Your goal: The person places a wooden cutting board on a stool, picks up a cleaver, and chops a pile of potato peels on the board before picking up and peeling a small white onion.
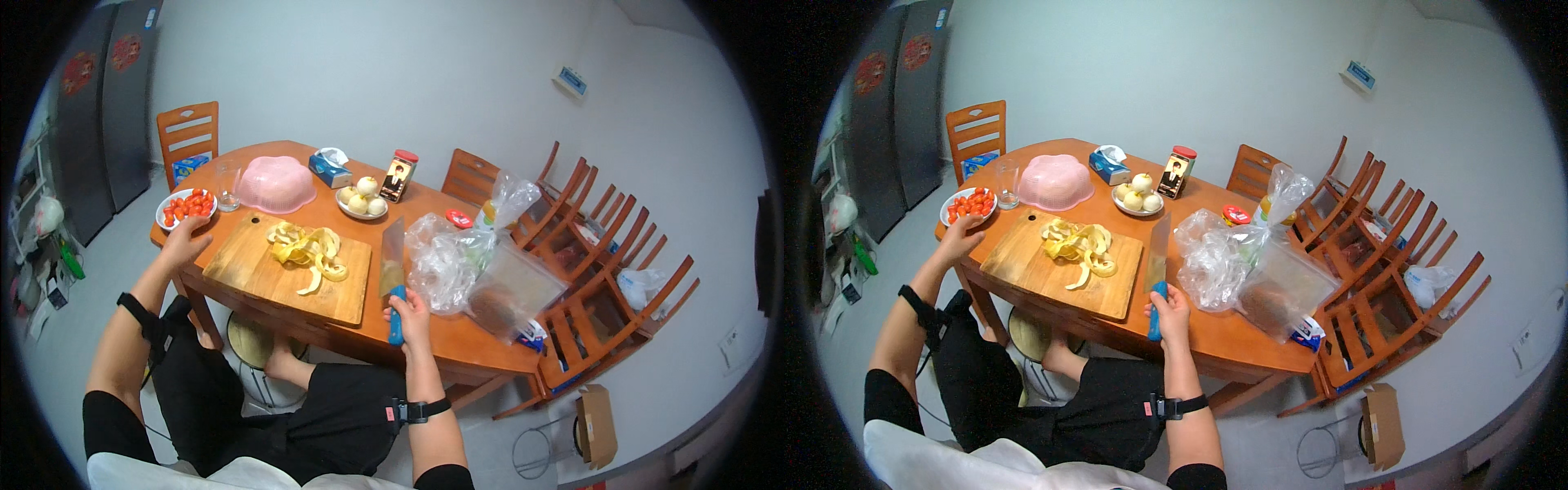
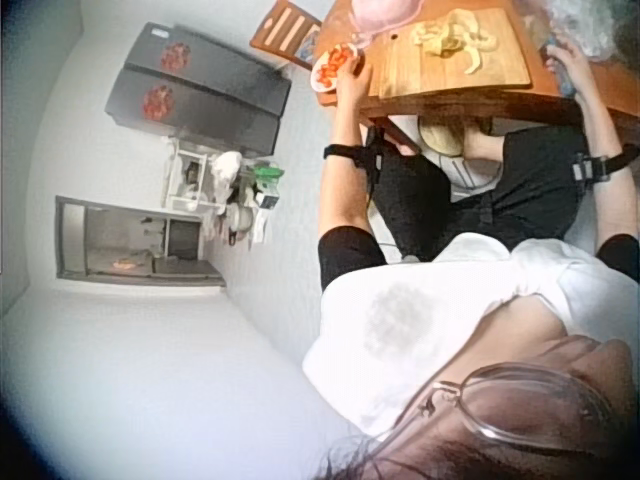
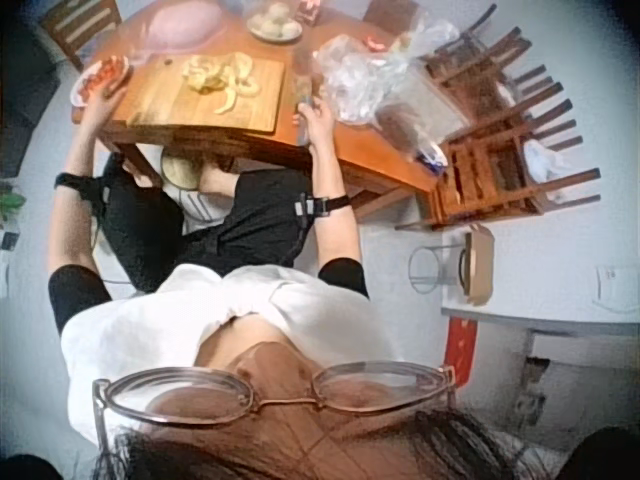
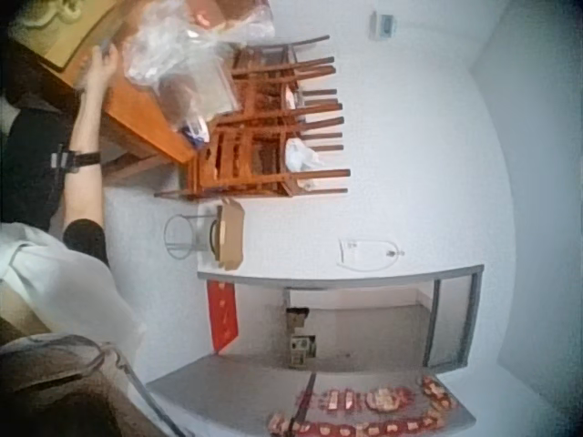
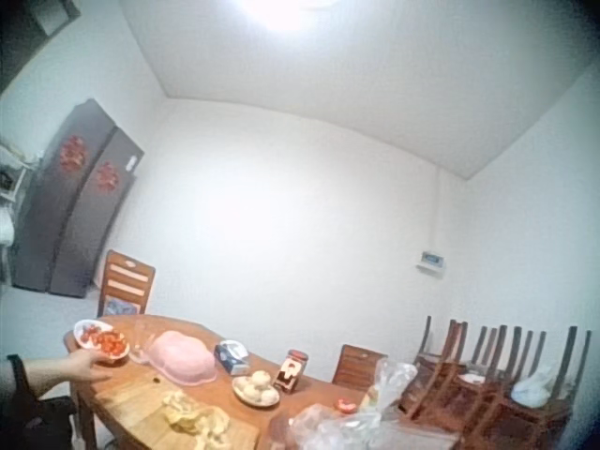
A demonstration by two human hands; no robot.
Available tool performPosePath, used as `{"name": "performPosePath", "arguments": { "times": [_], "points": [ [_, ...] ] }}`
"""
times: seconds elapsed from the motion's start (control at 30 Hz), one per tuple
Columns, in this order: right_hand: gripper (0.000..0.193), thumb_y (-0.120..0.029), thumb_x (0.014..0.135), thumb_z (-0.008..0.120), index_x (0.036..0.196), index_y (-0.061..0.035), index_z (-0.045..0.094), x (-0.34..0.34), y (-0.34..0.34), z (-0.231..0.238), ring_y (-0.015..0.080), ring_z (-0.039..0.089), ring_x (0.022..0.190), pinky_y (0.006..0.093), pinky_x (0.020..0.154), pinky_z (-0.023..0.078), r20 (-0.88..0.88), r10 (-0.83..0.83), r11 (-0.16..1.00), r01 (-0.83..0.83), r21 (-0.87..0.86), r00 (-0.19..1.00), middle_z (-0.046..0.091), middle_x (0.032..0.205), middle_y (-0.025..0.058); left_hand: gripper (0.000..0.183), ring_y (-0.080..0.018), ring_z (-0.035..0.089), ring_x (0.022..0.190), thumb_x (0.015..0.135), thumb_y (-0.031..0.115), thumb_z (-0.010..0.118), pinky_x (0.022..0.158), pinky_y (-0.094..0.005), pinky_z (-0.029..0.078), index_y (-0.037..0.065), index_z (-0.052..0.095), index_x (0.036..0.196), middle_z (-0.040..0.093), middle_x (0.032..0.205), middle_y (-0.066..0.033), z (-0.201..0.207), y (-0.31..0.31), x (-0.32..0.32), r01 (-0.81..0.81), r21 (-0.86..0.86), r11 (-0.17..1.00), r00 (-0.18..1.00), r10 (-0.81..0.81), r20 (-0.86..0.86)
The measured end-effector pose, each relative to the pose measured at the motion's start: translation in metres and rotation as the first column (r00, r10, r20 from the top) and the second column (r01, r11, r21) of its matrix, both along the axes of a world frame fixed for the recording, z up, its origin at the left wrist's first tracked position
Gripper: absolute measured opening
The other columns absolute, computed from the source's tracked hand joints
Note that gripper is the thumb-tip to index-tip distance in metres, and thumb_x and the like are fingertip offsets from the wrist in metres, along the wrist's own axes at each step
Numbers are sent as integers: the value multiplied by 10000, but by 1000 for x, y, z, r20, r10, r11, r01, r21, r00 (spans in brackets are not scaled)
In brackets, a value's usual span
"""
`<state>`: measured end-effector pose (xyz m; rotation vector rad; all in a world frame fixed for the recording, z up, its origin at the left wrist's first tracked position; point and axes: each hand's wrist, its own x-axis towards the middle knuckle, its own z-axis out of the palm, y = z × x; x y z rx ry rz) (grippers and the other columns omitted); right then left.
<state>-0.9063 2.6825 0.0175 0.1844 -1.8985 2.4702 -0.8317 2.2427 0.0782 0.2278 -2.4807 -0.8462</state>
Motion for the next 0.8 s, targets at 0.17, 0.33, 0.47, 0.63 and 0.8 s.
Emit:
{"name": "performPosePath", "arguments": {
  "times": [0.17, 0.33, 0.47, 0.63, 0.8],
  "points": [
    [317, -89, 843, 621, 1122, 10, 507, 3, 6, 3, 130, 590, 649, 270, 579, 522, 12, 4, 1000, -4, -7, 1000, 598, 856, 63, 407, -262, 535, 1108, 834, 207, 631, 942, -335, 404, -28, 551, 1156, 586, 1138, -171, 47, 28, 4, 6, -97, 995, 1000, -5, 15],
    [313, -94, 843, 621, 1118, 10, 513, 0, 6, 3, 130, 590, 653, 267, 574, 519, -1, 42, 999, -42, 0, 999, 598, 847, 57, 378, -257, 539, 1089, 827, 194, 620, 939, -329, 395, -23, 560, 1130, 576, 1148, -157, 54, 39, 0, 65, -44, 997, 995, -61, 75],
    [312, -95, 822, 632, 1093, 7, 515, 6, 0, 10, 143, 604, 651, 261, 562, 519, 0, 2, 1000, -2, 6, 1000, 601, 807, 68, 382, -233, 549, 1020, 814, 172, 628, 889, -326, 418, -18, 554, 1137, 579, 1080, -146, 54, 42, -3, 130, -103, 986, 988, -121, 91],
    [361, -94, 837, 599, 1164, 0, 478, 10, -3, 23, 142, 593, 634, 260, 549, 507, -7, 21, 998, -21, 67, 1000, 586, 826, 66, 406, -274, 575, 998, 807, 198, 635, 858, -330, 449, -19, 568, 1144, 586, 1097, -180, 58, 44, -19, 176, -72, 982, 982, -170, 79],
    [379, -71, 832, 608, 1178, -6, 467, 10, -12, 38, 111, 566, 614, 238, 522, 477, 42, 112, 981, -117, 157, 993, 570, 831, 46, 409, -303, 532, 1110, 803, 222, 648, 953, -355, 406, -20, 575, 1125, 570, 1154, -205, 42, 54, -63, 310, -37, 950, 945, -304, 118]
  ]
}}
